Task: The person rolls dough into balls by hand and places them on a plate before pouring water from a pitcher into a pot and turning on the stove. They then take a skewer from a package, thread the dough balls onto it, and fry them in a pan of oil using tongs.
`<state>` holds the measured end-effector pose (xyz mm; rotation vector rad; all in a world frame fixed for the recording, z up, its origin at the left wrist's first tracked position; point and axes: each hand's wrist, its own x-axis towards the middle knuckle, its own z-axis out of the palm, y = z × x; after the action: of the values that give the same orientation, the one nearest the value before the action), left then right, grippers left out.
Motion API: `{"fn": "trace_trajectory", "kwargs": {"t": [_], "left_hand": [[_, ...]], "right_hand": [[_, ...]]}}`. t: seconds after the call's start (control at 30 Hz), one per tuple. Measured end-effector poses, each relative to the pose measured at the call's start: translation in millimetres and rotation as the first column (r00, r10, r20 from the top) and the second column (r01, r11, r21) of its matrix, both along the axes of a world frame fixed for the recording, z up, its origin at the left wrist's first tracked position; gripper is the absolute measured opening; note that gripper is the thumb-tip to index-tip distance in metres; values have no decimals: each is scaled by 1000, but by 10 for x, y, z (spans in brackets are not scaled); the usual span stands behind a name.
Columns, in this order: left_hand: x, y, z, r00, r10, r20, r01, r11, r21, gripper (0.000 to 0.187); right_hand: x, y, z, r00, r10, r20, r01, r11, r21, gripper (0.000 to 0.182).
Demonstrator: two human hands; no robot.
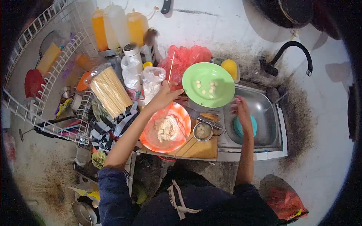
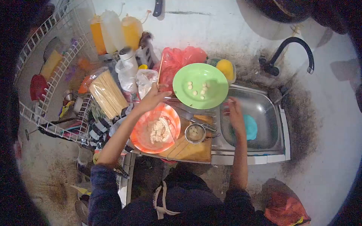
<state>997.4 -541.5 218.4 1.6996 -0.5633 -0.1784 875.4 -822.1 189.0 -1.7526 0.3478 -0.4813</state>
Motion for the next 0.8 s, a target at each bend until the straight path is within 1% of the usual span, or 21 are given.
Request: {"fn": "trace_trajectory", "kwargs": {"t": [0.03, 0.07, 0.1, 0.13, 0.17, 0.23, 0.27, 0.33, 0.37, 0.4, 0.43, 0.47, 0.5, 0.53, 0.57, 0.63, 0.67, 0.7, 0.73, 0.77, 0.8], "left_hand": [[116, -78, -46, 1000, -12, -5, 12, 1000, 2, 24], [202, -151, -64, 966, -138, -219, 134, 990, -31, 38], [239, -214, -80, 873, -258, -415, 244, 966, -87, 52], [241, -296, -107, 881, -214, -423, 186, 977, -107, 48], [266, -354, -155, 879, -224, -420, 199, 974, -105, 48], [300, -447, -264, 970, -43, -238, 15, 993, -118, 44], [290, -460, -238, 971, -17, -239, -17, 990, -140, 44], [284, -444, -222, 971, -15, -237, -26, 985, -169, 44], [282, -433, -222, 972, -5, -236, -44, 978, -202, 44], [259, -443, -221, 972, -3, -235, -46, 978, -203, 44], [226, -456, -227, 964, -10, -265, -75, 949, -306, 42], [205, -446, -206, 956, -18, -293, -107, 908, -405, 40], [214, -415, -167, 957, -10, -292, -114, 907, -405, 40], [228, -376, -126, 950, -64, -305, -83, 893, -443, 38], [234, -332, -66, 941, -117, -316, -53, 875, -481, 36], [241, -214, 109, 945, -111, -309, -60, 866, -497, 35], [224, -144, 194, 946, -115, -302, -59, 857, -512, 34], [178, -72, 265, 947, -103, -305, -72, 856, -513, 34], [126, -2, 339, 948, -9, -319, -154, 862, -482, 34], [90, 70, 402, 941, 85, -327, -235, 860, -452, 34], [67, 167, 439, 945, 67, -321, -217, 863, -456, 34]], "right_hand": [[8, 26, -65, 995, 78, -61, -70, 989, 131, 35], [18, 49, -123, 996, 65, -67, -56, 989, 135, 35], [52, 67, -162, 999, 4, -38, -1, 998, 68, 37], [93, 44, -209, 998, -55, -2, 55, 998, 1, 40], [187, -27, -343, 998, -67, 1, 67, 998, 2, 40], [375, -168, -662, 970, -148, 193, 204, 928, -311, 40], [395, -151, -674, 968, -156, 197, 213, 927, -309, 40], [446, -70, -726, 984, -98, 146, 134, 955, -263, 36], [490, -117, -816, 984, -98, 147, 134, 955, -263, 36], [555, -172, -929, 995, 13, 102, -1, 993, -118, 34], [614, -222, -1043, 989, 133, 73, -135, 990, 36, 34], [635, -168, -1009, 987, 140, 74, -143, 989, 36, 34], [663, -107, -971, 991, 117, 71, -125, 983, 132, 32], [679, -47, -935, 993, 93, 65, -106, 968, 227, 31], [650, 40, -821, 993, 102, 65, -115, 967, 227, 31], [566, 201, -601, 990, 54, 129, -91, 949, 302, 28], [587, 206, -642, 990, 67, 126, -103, 949, 299, 28], [610, 202, -703, 993, -2, 114, -38, 939, 342, 27], [635, 191, -755, 992, -70, 101, 26, 924, 382, 30], [623, 209, -721, 993, -57, 104, 13, 925, 379, 30], [576, 245, -653, 993, -54, 102, 21, 955, 295, 30]]}}
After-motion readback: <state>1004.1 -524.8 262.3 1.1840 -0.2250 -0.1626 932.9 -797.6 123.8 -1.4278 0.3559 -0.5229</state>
